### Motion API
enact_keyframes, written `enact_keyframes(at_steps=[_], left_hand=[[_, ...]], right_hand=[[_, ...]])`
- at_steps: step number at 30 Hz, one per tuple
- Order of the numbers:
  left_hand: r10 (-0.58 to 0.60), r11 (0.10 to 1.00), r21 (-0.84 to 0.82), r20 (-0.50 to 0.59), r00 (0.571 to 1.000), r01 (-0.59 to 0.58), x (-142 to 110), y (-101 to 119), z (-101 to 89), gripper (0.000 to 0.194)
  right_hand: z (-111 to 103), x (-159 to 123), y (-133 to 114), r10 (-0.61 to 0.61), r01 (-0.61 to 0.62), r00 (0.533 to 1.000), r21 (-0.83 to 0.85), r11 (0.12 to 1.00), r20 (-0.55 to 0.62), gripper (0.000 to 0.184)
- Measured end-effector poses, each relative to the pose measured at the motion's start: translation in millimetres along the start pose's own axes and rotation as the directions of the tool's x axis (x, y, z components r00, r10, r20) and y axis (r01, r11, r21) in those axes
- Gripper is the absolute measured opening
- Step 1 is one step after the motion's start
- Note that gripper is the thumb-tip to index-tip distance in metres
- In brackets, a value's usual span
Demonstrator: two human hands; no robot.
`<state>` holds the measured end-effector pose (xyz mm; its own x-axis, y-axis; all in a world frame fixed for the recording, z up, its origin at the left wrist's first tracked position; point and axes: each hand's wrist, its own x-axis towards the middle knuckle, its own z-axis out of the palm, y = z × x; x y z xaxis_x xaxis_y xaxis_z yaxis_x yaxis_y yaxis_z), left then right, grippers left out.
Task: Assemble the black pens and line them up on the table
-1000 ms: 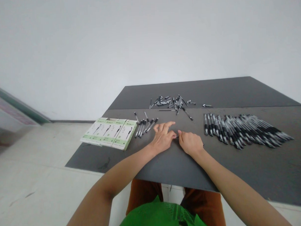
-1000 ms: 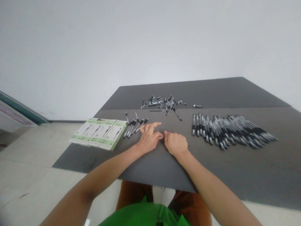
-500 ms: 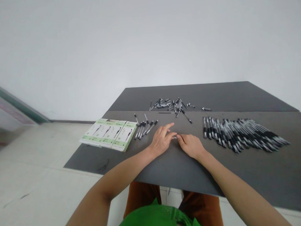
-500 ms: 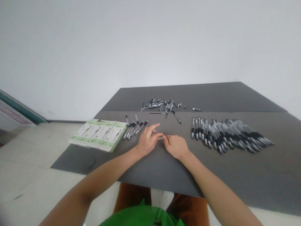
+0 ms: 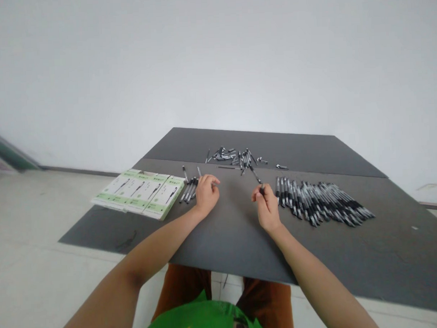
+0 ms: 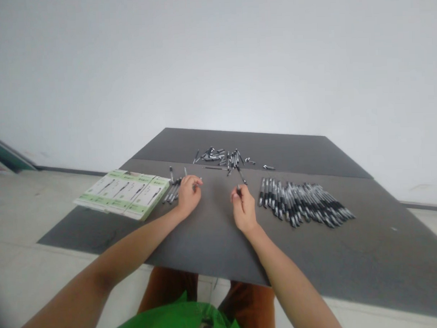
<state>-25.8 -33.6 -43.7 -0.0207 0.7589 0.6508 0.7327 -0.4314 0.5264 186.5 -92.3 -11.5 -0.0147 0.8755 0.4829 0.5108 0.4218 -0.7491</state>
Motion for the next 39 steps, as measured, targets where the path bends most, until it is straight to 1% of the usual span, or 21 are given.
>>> enact_keyframes(at_steps=[2, 4, 7, 9, 11, 14, 16, 17, 19, 21, 24, 26, 28, 30, 32, 33, 34, 36, 38, 39], left_hand=[[0.030, 0.999, 0.043, 0.055, 0.998, -0.032, 0.6, 0.6, 1.1, 0.024], [0.099, 0.992, 0.067, 0.093, 0.991, -0.105, -2.3, 3.7, 1.7, 0.024], [0.177, 0.978, 0.081, 0.144, 0.974, -0.190, -7.0, 7.4, 2.6, 0.024], [0.180, 0.976, 0.091, 0.180, 0.967, -0.198, -6.5, 6.3, 3.8, 0.024], [0.167, 0.977, 0.095, 0.214, 0.962, -0.191, -0.2, 2.2, 6.6, 0.024], [0.107, 0.984, 0.119, 0.217, 0.970, -0.135, 22.5, -5.0, 16.9, 0.023], [0.005, 0.988, 0.153, 0.154, 0.988, -0.029, 44.9, -6.9, 29.3, 0.023], [-0.033, 0.987, 0.160, 0.142, 0.989, 0.010, 57.0, -6.6, 37.1, 0.024], [-0.050, 0.986, 0.163, 0.182, 0.982, 0.020, 80.5, -3.8, 54.8, 0.024], [-0.033, 0.984, 0.175, 0.259, 0.965, -0.013, 101.1, -0.1, 73.0, 0.024], [-0.007, 0.969, 0.231, 0.392, 0.920, -0.092, 124.8, 1.7, 94.9, 0.027], [0.026, 0.942, 0.279, 0.492, 0.870, -0.186, 136.2, -1.7, 103.5, 0.030], [0.081, 0.903, 0.296, 0.593, 0.801, -0.310, 144.9, -8.9, 107.2, 0.032], [0.144, 0.864, 0.267, 0.681, 0.718, -0.427, 151.0, -18.7, 107.1, 0.033], [0.199, 0.828, 0.225, 0.739, 0.644, -0.514, 154.7, -29.3, 105.2, 0.034], [0.224, 0.809, 0.210, 0.754, 0.618, -0.549, 155.6, -34.1, 104.1, 0.035], [0.247, 0.789, 0.201, 0.762, 0.599, -0.580, 155.8, -38.3, 103.1, 0.037], [0.283, 0.754, 0.195, 0.765, 0.578, -0.627, 154.3, -43.6, 101.7, 0.044], [0.301, 0.738, 0.194, 0.763, 0.572, -0.647, 150.3, -44.0, 101.4, 0.050], [0.303, 0.736, 0.199, 0.757, 0.578, -0.647, 147.6, -42.4, 101.6, 0.051]], right_hand=[[2.0, 2.1, 2.8, -0.035, 0.028, 0.994, -0.068, 0.997, -0.103, 0.030], [2.7, 4.6, 7.3, -0.029, -0.001, 0.985, -0.173, 0.985, -0.172, 0.040], [0.5, 8.0, 14.8, 0.077, -0.136, 0.975, -0.291, 0.947, -0.207, 0.049], [-2.1, 10.0, 18.5, 0.173, -0.245, 0.959, -0.351, 0.904, -0.224, 0.052], [-4.1, 11.8, 20.7, 0.248, -0.334, 0.936, -0.407, 0.850, -0.250, 0.053], [-3.6, 14.7, 23.4, 0.304, -0.401, 0.913, -0.466, 0.788, -0.271, 0.052], [-1.7, 16.6, 26.6, 0.322, -0.412, 0.910, -0.470, 0.781, -0.262, 0.052], [-0.8, 17.5, 28.5, 0.330, -0.413, 0.910, -0.465, 0.783, -0.252, 0.051], [-0.2, 19.2, 32.5, 0.337, -0.411, 0.911, -0.460, 0.787, -0.237, 0.050], [-1.6, 20.7, 35.5, 0.338, -0.413, 0.910, -0.473, 0.778, -0.239, 0.050], [-6.3, 22.8, 37.0, 0.331, -0.410, 0.912, -0.505, 0.759, -0.243, 0.048], [-9.1, 23.9, 36.6, 0.325, -0.402, 0.915, -0.519, 0.754, -0.238, 0.047], [-10.0, 24.8, 36.0, 0.318, -0.391, 0.920, -0.529, 0.753, -0.228, 0.045], [-8.7, 25.4, 35.7, 0.312, -0.372, 0.928, -0.536, 0.758, -0.203, 0.042], [-5.5, 25.8, 36.1, 0.304, -0.342, 0.939, -0.534, 0.773, -0.162, 0.039], [-3.4, 26.0, 36.6, 0.300, -0.327, 0.944, -0.530, 0.783, -0.140, 0.038], [-1.3, 26.1, 37.4, 0.295, -0.313, 0.948, -0.523, 0.793, -0.121, 0.037], [2.8, 26.1, 39.5, 0.282, -0.289, 0.955, -0.508, 0.811, -0.093, 0.036], [5.4, 26.1, 41.6, 0.270, -0.270, 0.960, -0.494, 0.827, -0.073, 0.036], [6.0, 26.0, 42.4, 0.266, -0.263, 0.962, -0.488, 0.832, -0.064, 0.036]])
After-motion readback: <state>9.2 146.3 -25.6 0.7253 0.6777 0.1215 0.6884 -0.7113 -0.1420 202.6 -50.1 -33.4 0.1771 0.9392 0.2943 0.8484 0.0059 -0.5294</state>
